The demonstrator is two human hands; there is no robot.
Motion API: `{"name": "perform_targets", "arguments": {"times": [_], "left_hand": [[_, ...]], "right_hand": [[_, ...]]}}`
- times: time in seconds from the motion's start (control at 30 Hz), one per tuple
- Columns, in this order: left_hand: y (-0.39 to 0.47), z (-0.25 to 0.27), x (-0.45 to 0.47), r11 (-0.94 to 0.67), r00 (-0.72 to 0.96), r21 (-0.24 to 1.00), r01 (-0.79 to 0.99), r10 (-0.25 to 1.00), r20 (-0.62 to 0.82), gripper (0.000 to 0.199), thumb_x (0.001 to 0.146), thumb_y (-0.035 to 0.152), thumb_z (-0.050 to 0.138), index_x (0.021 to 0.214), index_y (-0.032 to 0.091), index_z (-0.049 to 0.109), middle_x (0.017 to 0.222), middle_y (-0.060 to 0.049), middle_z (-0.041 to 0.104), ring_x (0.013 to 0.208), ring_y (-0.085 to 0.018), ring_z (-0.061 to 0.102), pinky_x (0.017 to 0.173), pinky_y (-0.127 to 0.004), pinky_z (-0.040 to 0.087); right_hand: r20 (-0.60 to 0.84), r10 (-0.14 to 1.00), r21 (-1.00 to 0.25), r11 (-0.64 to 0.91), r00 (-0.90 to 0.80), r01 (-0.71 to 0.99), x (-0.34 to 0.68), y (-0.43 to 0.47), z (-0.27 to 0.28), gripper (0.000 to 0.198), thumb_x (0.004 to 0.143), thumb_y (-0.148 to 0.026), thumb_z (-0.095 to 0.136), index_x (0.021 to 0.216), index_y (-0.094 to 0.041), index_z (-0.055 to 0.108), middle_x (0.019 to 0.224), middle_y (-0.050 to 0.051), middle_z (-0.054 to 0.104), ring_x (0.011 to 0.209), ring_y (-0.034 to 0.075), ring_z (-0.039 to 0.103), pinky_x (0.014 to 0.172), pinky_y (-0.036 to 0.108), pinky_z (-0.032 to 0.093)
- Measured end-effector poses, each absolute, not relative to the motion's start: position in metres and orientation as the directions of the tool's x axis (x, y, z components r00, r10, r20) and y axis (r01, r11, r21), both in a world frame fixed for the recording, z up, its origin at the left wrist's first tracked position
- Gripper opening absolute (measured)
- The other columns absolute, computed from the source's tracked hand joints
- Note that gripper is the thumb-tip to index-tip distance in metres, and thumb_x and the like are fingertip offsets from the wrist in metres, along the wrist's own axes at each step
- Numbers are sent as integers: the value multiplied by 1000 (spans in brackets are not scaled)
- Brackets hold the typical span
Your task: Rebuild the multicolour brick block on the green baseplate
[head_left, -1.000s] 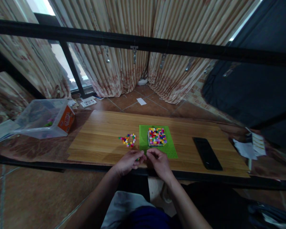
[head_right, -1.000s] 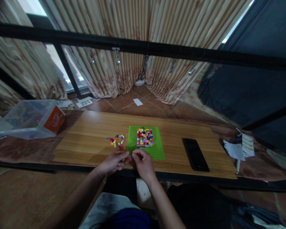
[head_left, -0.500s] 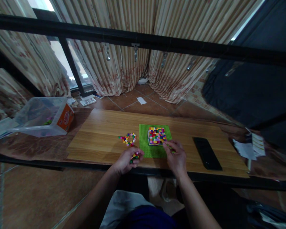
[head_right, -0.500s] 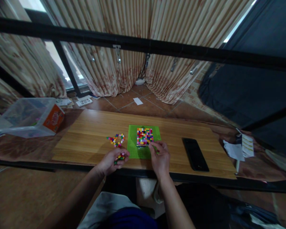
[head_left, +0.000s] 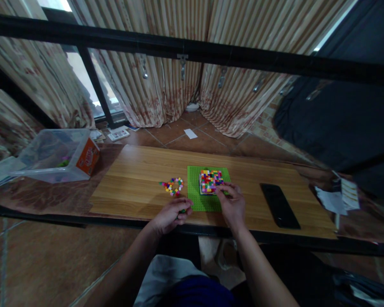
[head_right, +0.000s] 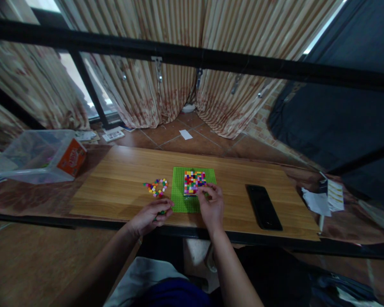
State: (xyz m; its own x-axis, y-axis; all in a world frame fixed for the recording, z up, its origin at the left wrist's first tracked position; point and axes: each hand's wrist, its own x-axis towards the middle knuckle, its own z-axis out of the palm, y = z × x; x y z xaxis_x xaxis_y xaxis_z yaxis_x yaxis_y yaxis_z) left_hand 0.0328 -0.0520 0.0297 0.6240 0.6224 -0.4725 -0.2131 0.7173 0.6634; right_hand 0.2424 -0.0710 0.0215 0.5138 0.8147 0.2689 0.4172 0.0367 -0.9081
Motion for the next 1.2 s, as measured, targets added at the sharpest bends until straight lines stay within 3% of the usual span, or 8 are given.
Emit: {"name": "perform_targets", "arguments": {"times": [0.17, 0.33, 0.6, 0.8, 1.0, 1.2], "left_hand": [[-52, 31, 33, 723, 633, 660, -204, 612, -474, 26, 71, 28, 68, 87, 16, 50, 62, 6, 47, 41, 1, 26, 39, -14, 9], [-51, 30, 32, 728, 639, 658, -191, 602, -479, 27, 71, 29, 69, 85, 16, 51, 63, 6, 47, 41, 1, 26, 38, -14, 10], [-52, 32, 33, 711, 640, 681, -178, 609, -468, 28, 71, 33, 70, 81, 16, 50, 64, 5, 47, 41, 1, 24, 39, -14, 10], [-54, 29, 35, 678, 604, 709, -195, 652, -458, 32, 69, 37, 72, 82, 14, 55, 65, 4, 49, 41, 1, 24, 39, -15, 10], [-56, 31, 36, 650, 560, 727, -222, 695, -450, 40, 69, 48, 69, 83, 12, 60, 62, 5, 44, 41, 1, 23, 40, -17, 8], [-56, 31, 38, 649, 533, 728, -220, 705, -468, 45, 72, 58, 62, 77, 13, 57, 61, 4, 46, 41, 0, 25, 39, -17, 13]], "right_hand": [[147, 781, -985, 61, 607, 160, 239, -65, 11, 20, 66, -35, 71, 78, -19, 70, 88, 5, 66, 88, 20, 59, 81, 35, 44], [9, 774, -997, 54, 633, -52, 236, -64, 13, 22, 60, -31, 74, 77, -18, 68, 83, 3, 67, 77, 17, 60, 69, 30, 45], [-38, 783, -990, 56, 621, -132, 235, -62, 13, 25, 57, -30, 75, 77, -18, 67, 80, 1, 67, 72, 15, 59, 66, 30, 44], [4, 777, -995, 65, 630, -73, 233, -64, 11, 25, 61, -33, 73, 81, -18, 68, 79, 2, 67, 72, 16, 59, 68, 31, 45], [329, 700, -912, 61, 634, 405, 222, -88, 22, 22, 75, -37, 62, 85, -19, 70, 103, 9, 62, 97, 22, 56, 72, 32, 45], [267, 930, -901, 148, 252, 408, 186, -105, 37, 17, 84, -32, 55, 91, -23, 68, 93, 5, 65, 87, 19, 60, 77, 32, 47]]}}
